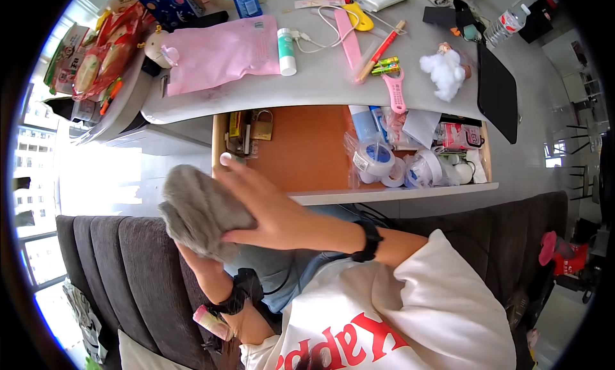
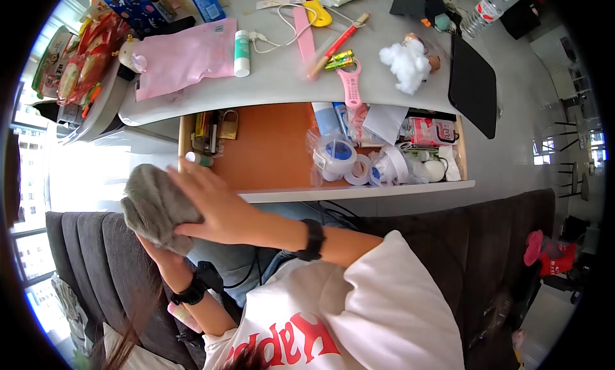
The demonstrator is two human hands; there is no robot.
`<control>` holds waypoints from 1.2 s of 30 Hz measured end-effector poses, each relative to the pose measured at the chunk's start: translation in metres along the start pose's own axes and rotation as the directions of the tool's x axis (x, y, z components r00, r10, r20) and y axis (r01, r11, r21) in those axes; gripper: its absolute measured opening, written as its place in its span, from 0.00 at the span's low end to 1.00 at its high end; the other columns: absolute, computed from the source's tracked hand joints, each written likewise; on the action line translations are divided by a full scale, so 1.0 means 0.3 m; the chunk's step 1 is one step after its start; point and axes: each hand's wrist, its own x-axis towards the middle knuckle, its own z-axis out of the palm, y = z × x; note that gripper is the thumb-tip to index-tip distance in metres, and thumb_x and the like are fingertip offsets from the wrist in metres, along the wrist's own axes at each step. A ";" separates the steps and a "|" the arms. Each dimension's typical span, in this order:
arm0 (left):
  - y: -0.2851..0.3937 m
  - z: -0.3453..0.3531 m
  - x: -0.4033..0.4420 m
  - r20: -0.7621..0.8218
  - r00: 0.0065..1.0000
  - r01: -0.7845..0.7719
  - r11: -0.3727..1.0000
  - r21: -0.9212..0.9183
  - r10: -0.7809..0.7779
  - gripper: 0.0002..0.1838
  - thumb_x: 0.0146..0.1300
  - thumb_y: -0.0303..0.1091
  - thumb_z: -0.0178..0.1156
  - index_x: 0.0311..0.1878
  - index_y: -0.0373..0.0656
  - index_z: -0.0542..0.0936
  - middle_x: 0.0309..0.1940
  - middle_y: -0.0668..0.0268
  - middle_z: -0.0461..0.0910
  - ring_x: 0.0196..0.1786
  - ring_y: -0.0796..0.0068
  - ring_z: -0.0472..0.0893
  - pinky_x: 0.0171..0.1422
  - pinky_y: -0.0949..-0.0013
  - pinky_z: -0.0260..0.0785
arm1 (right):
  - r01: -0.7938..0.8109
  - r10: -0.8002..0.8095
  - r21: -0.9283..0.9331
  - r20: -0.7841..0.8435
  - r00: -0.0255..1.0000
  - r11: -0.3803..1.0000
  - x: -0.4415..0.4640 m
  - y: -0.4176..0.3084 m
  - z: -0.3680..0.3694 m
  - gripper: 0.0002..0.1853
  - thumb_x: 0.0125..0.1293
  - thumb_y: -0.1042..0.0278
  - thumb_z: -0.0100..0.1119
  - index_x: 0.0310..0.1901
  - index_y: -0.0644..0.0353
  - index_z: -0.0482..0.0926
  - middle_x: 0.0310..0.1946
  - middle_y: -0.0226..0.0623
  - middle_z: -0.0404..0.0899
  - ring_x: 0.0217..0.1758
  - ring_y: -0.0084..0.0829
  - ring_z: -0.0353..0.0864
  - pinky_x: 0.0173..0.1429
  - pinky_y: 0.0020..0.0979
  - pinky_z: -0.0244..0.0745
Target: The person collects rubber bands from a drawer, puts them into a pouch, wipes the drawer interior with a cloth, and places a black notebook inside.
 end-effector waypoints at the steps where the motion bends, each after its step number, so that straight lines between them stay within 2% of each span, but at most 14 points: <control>1: -0.007 0.004 -0.012 0.094 0.996 -0.007 0.996 0.085 -0.001 0.29 0.70 0.49 0.37 0.68 0.40 0.55 0.65 0.56 0.60 0.65 0.60 0.63 0.68 0.57 0.59 | -0.065 0.067 0.071 -0.018 0.998 0.995 -0.025 -0.011 -0.035 0.41 0.54 0.65 0.63 0.67 0.62 0.52 0.66 0.50 0.53 0.70 0.46 0.51 0.69 0.41 0.51; 5: -0.095 0.122 -0.085 0.295 0.938 0.074 0.939 0.335 -0.179 0.28 0.71 0.48 0.38 0.67 0.40 0.56 0.63 0.56 0.63 0.62 0.62 0.68 0.66 0.60 0.61 | -0.165 0.169 0.161 -0.015 0.985 0.973 -0.149 -0.066 -0.158 0.37 0.56 0.73 0.59 0.67 0.63 0.53 0.62 0.52 0.60 0.66 0.42 0.60 0.66 0.37 0.56; 7: -0.104 0.244 -0.128 0.463 0.852 -0.016 0.872 0.489 -0.243 0.27 0.72 0.44 0.39 0.66 0.34 0.56 0.60 0.59 0.66 0.60 0.69 0.69 0.65 0.67 0.60 | -0.260 0.265 0.074 -0.067 0.962 0.963 -0.203 -0.060 -0.235 0.35 0.56 0.76 0.57 0.65 0.65 0.55 0.58 0.51 0.66 0.63 0.38 0.66 0.64 0.34 0.59; 9: -0.169 0.287 -0.154 0.515 0.822 -0.075 0.852 0.519 -0.241 0.26 0.72 0.41 0.39 0.66 0.33 0.56 0.60 0.61 0.65 0.61 0.72 0.67 0.64 0.70 0.58 | -0.185 0.183 0.011 -0.207 0.961 0.983 -0.236 -0.102 -0.330 0.30 0.53 0.78 0.55 0.60 0.66 0.63 0.46 0.56 0.73 0.51 0.49 0.75 0.54 0.36 0.69; 11: -0.160 0.375 -0.197 0.620 0.769 -0.258 0.812 0.524 -0.155 0.23 0.69 0.32 0.47 0.64 0.33 0.59 0.59 0.58 0.65 0.60 0.72 0.66 0.65 0.71 0.55 | -0.202 0.137 -0.169 -0.333 0.933 0.965 -0.286 -0.144 -0.436 0.27 0.55 0.79 0.53 0.58 0.68 0.64 0.47 0.54 0.74 0.51 0.45 0.76 0.54 0.35 0.69; 14: -0.182 0.395 -0.197 0.724 0.680 -0.477 0.681 0.555 -0.114 0.20 0.64 0.29 0.52 0.59 0.36 0.66 0.56 0.57 0.69 0.59 0.67 0.69 0.60 0.72 0.59 | -0.296 0.050 -0.232 -0.703 0.709 0.927 -0.364 -0.153 -0.607 0.24 0.60 0.71 0.57 0.57 0.72 0.66 0.52 0.49 0.74 0.54 0.32 0.73 0.58 0.31 0.65; 16: -0.176 0.373 -0.208 0.759 0.622 -0.515 0.630 0.581 -0.192 0.18 0.62 0.27 0.53 0.56 0.37 0.70 0.53 0.57 0.73 0.57 0.66 0.72 0.57 0.73 0.62 | -0.335 -0.023 -0.181 -0.905 0.424 0.925 -0.391 -0.124 -0.765 0.23 0.61 0.64 0.58 0.54 0.70 0.68 0.49 0.46 0.74 0.53 0.31 0.72 0.58 0.28 0.64; 19: -0.152 0.359 -0.256 0.751 0.632 -0.515 0.621 0.590 -0.189 0.15 0.61 0.25 0.53 0.52 0.37 0.73 0.48 0.59 0.77 0.52 0.68 0.75 0.52 0.73 0.65 | -0.424 -0.228 -0.355 -0.919 0.321 0.833 -0.466 -0.070 -1.044 0.21 0.62 0.60 0.57 0.48 0.70 0.71 0.42 0.46 0.77 0.46 0.32 0.75 0.53 0.31 0.66; 25: -0.074 0.323 -0.284 0.748 0.625 -0.485 0.641 0.595 -0.222 0.13 0.61 0.25 0.52 0.49 0.37 0.74 0.45 0.60 0.78 0.48 0.68 0.77 0.48 0.73 0.67 | -0.562 -0.135 -0.192 -0.981 0.142 0.805 -0.568 0.074 -1.442 0.22 0.60 0.62 0.58 0.49 0.72 0.70 0.47 0.48 0.76 0.49 0.37 0.75 0.55 0.33 0.67; 26: -0.078 0.326 -0.282 0.746 0.624 -0.451 0.672 0.587 -0.233 0.14 0.61 0.22 0.50 0.50 0.35 0.74 0.47 0.60 0.76 0.52 0.72 0.74 0.59 0.72 0.61 | -0.528 -0.051 -0.089 -0.995 0.085 0.844 -0.579 0.097 -1.501 0.24 0.60 0.63 0.59 0.52 0.71 0.68 0.49 0.46 0.74 0.51 0.36 0.75 0.56 0.32 0.68; 29: -0.101 0.354 -0.272 0.767 0.622 -0.618 0.502 0.605 -0.158 0.15 0.61 0.24 0.52 0.52 0.36 0.73 0.47 0.57 0.75 0.54 0.65 0.73 0.62 0.68 0.60 | -0.235 0.196 0.145 -0.958 0.207 0.961 -0.592 0.147 -1.588 0.26 0.60 0.63 0.59 0.56 0.70 0.66 0.52 0.44 0.72 0.53 0.35 0.73 0.56 0.31 0.68; 32: -0.187 0.407 -0.190 0.877 0.456 -0.887 -0.010 0.463 0.151 0.18 0.61 0.31 0.55 0.54 0.35 0.71 0.50 0.55 0.74 0.57 0.57 0.70 0.64 0.62 0.58 | -0.325 0.266 0.127 -0.862 0.431 0.937 -0.671 0.246 -1.696 0.30 0.61 0.61 0.59 0.61 0.69 0.62 0.57 0.40 0.68 0.59 0.33 0.69 0.61 0.30 0.63; 33: -0.233 0.395 -0.147 0.864 0.485 -0.865 -0.069 0.497 0.138 0.19 0.61 0.33 0.55 0.54 0.35 0.71 0.50 0.55 0.73 0.57 0.56 0.69 0.64 0.61 0.57 | -0.337 0.275 0.106 -0.817 0.507 0.936 -0.671 0.271 -1.686 0.31 0.62 0.60 0.58 0.62 0.68 0.61 0.58 0.39 0.68 0.60 0.32 0.68 0.63 0.30 0.61; 36: -0.321 0.364 -0.060 0.840 0.535 -0.821 -0.180 0.542 0.086 0.21 0.60 0.39 0.56 0.52 0.34 0.71 0.48 0.55 0.73 0.55 0.55 0.68 0.62 0.59 0.58 | -0.423 0.247 0.006 -0.820 0.517 0.906 -0.694 0.184 -1.584 0.32 0.63 0.58 0.57 0.62 0.70 0.61 0.59 0.40 0.66 0.61 0.32 0.66 0.63 0.30 0.60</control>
